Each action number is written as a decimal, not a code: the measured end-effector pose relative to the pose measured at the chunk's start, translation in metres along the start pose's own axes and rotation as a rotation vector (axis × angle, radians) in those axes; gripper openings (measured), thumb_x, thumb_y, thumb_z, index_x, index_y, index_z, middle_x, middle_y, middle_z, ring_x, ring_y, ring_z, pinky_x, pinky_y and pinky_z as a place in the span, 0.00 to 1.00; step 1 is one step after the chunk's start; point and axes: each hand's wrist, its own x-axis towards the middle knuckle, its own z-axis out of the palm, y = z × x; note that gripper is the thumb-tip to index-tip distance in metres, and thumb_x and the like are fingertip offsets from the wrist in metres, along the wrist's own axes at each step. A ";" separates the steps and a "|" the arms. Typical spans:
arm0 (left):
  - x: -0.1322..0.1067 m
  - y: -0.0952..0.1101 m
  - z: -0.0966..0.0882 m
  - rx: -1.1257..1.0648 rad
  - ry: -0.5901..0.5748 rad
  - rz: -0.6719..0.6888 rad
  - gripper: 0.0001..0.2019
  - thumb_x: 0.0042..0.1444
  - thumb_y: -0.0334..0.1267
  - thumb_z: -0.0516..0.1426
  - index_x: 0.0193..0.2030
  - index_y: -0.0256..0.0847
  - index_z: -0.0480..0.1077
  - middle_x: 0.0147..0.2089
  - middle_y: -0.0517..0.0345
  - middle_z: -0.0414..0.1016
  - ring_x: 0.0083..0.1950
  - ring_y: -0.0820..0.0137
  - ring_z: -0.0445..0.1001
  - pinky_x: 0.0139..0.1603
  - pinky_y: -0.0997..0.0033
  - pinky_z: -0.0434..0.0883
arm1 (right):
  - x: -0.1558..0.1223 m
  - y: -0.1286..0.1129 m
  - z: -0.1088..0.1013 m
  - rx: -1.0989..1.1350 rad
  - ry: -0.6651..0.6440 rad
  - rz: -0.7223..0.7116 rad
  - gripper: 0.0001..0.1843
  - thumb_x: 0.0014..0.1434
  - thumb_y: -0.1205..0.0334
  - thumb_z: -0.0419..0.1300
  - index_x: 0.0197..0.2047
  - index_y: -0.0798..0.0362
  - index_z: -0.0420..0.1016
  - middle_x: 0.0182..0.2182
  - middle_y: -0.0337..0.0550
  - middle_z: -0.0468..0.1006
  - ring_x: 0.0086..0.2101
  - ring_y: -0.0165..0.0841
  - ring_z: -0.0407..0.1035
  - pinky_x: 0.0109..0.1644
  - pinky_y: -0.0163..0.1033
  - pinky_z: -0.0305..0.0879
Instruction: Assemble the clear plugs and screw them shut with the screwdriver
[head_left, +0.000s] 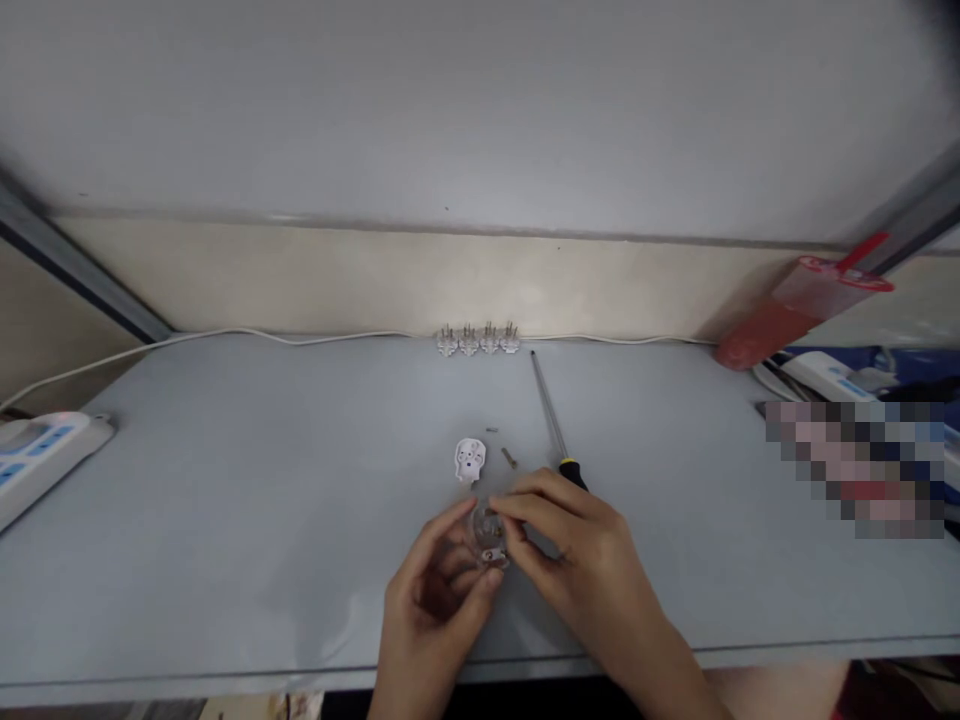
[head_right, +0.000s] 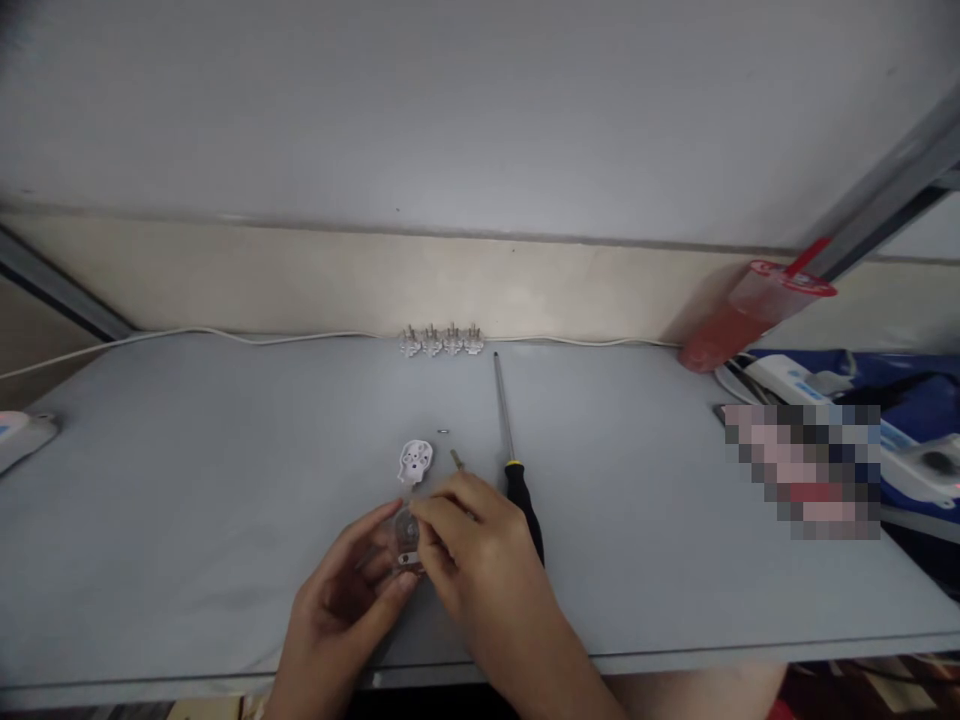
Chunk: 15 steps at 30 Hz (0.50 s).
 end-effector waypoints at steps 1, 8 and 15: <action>0.000 0.000 0.000 0.006 -0.004 -0.009 0.20 0.50 0.29 0.65 0.50 0.51 0.75 0.42 0.60 0.80 0.42 0.72 0.81 0.42 0.81 0.77 | 0.000 -0.001 0.000 -0.001 -0.014 0.000 0.12 0.56 0.77 0.57 0.39 0.52 0.74 0.35 0.37 0.75 0.35 0.23 0.70 0.37 0.27 0.66; 0.000 -0.001 -0.002 -0.022 0.012 -0.039 0.21 0.49 0.30 0.66 0.51 0.50 0.75 0.41 0.59 0.77 0.40 0.71 0.81 0.42 0.79 0.78 | 0.003 0.011 -0.004 0.047 -0.057 0.142 0.10 0.59 0.71 0.57 0.43 0.49 0.73 0.35 0.34 0.76 0.34 0.23 0.71 0.40 0.28 0.67; 0.000 -0.003 -0.001 -0.079 0.018 -0.055 0.20 0.50 0.31 0.66 0.50 0.51 0.76 0.36 0.63 0.74 0.35 0.74 0.80 0.40 0.79 0.78 | 0.024 0.046 0.000 -0.322 -0.160 0.353 0.06 0.57 0.70 0.58 0.33 0.58 0.77 0.32 0.48 0.76 0.35 0.36 0.71 0.42 0.42 0.67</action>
